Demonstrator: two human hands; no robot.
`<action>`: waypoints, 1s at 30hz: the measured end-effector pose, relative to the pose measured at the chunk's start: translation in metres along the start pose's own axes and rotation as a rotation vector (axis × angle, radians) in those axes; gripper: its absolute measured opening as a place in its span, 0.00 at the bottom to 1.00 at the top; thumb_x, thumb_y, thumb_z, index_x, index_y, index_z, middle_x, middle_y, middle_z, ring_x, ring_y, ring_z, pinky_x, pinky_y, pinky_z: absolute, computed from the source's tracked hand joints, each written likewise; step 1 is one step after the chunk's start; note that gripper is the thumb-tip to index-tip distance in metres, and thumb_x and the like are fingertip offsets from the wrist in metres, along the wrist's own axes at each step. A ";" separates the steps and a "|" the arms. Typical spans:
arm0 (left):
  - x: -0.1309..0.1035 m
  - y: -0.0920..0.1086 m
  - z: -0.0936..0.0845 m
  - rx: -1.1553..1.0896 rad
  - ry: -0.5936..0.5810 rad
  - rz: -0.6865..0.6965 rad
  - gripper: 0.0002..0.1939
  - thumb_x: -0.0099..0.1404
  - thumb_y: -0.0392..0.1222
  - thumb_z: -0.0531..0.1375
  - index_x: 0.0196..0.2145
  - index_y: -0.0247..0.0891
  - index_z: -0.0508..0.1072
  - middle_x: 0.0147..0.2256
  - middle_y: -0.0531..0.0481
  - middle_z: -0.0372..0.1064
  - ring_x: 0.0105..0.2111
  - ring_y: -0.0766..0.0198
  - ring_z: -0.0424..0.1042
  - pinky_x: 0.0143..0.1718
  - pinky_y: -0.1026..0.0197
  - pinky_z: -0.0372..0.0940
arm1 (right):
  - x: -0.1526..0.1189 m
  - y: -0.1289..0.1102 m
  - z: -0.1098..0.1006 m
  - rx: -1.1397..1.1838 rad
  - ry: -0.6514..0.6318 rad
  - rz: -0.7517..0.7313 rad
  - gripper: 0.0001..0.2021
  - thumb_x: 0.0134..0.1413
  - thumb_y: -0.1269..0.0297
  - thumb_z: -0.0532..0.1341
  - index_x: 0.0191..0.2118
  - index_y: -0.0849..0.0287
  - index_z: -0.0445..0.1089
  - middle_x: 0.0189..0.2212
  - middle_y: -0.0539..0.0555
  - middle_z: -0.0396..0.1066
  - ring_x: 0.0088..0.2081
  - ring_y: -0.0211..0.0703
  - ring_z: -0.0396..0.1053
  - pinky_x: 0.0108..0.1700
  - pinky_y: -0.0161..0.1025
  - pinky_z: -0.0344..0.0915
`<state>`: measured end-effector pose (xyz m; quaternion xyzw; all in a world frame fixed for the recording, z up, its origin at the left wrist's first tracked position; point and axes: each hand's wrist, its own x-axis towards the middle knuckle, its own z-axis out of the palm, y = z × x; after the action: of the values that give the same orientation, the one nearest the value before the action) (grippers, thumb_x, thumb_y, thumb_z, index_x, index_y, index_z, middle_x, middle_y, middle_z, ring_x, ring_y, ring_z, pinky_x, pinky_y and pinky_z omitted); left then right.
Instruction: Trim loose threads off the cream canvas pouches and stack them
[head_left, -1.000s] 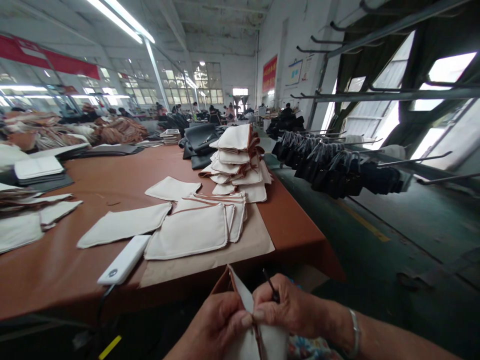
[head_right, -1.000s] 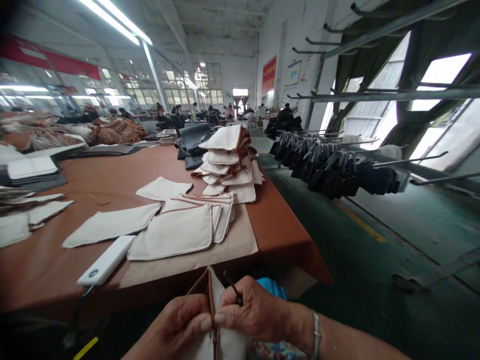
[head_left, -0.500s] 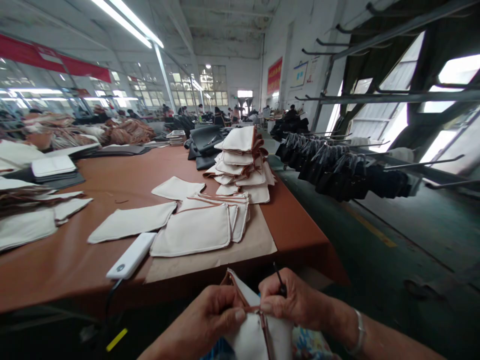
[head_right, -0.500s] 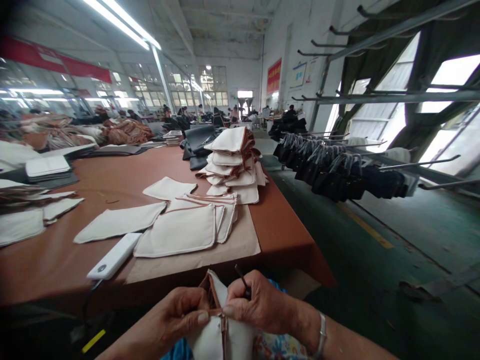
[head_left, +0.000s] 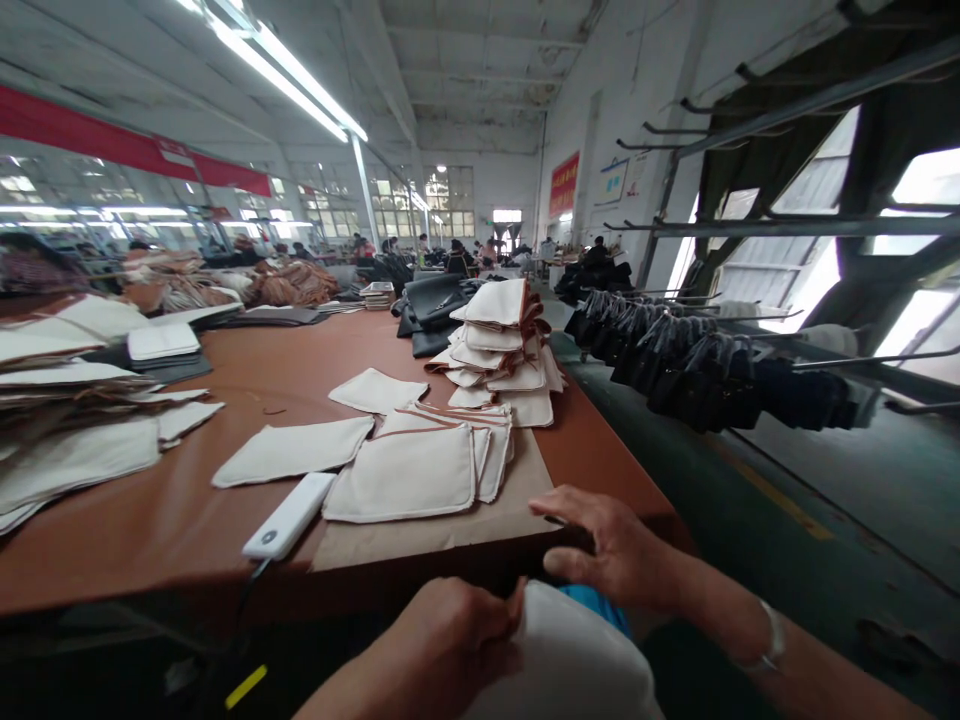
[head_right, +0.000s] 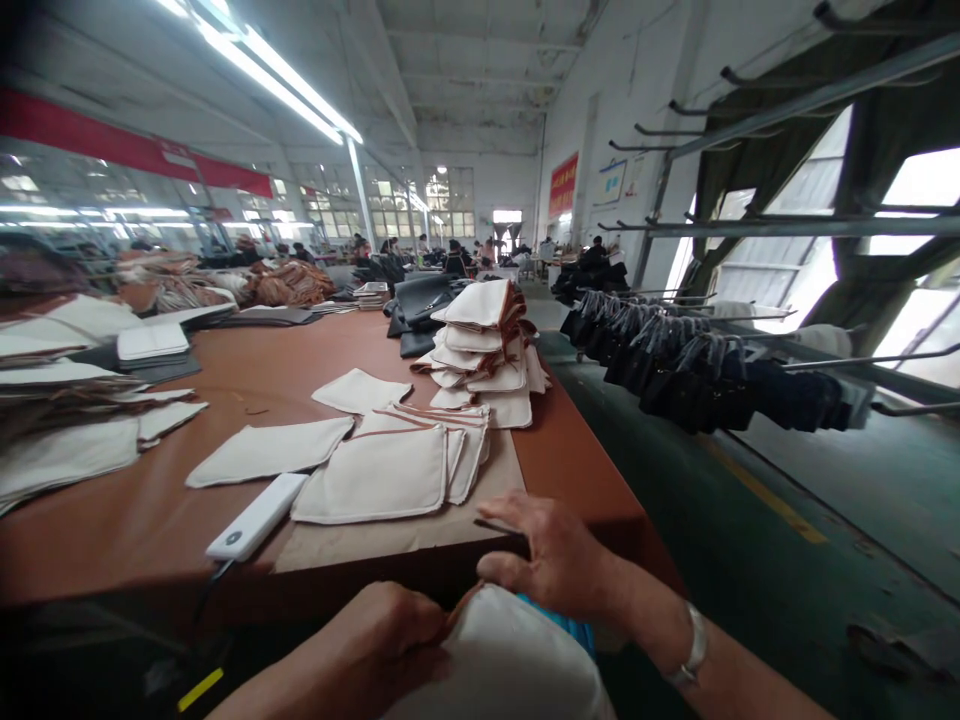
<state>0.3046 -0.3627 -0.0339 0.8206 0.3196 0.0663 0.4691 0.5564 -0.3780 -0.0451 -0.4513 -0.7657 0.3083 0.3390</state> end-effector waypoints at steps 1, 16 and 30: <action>0.003 0.008 -0.001 -0.001 0.008 0.031 0.13 0.63 0.42 0.61 0.22 0.37 0.70 0.22 0.57 0.53 0.24 0.67 0.51 0.26 0.63 0.48 | 0.003 -0.011 0.010 0.046 -0.050 -0.057 0.31 0.51 0.55 0.68 0.60 0.58 0.66 0.53 0.60 0.70 0.52 0.51 0.68 0.55 0.42 0.62; -0.046 -0.064 -0.039 -0.629 -0.042 -0.111 0.31 0.50 0.66 0.69 0.37 0.35 0.69 0.30 0.53 0.63 0.29 0.66 0.56 0.30 0.65 0.51 | -0.005 0.032 0.056 0.724 -0.103 0.300 0.19 0.49 0.49 0.68 0.28 0.61 0.66 0.17 0.42 0.55 0.16 0.29 0.47 0.17 0.30 0.44; 0.001 -0.007 -0.004 -0.581 -0.101 0.027 0.21 0.60 0.57 0.65 0.29 0.35 0.69 0.32 0.53 0.56 0.33 0.64 0.53 0.31 0.63 0.49 | -0.003 -0.013 0.047 0.423 -0.179 0.186 0.15 0.49 0.67 0.67 0.44 0.61 0.70 0.36 0.50 0.72 0.35 0.40 0.66 0.38 0.35 0.63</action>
<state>0.3000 -0.3568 -0.0375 0.6585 0.2524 0.1203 0.6987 0.5144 -0.3939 -0.0632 -0.4097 -0.6665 0.5302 0.3269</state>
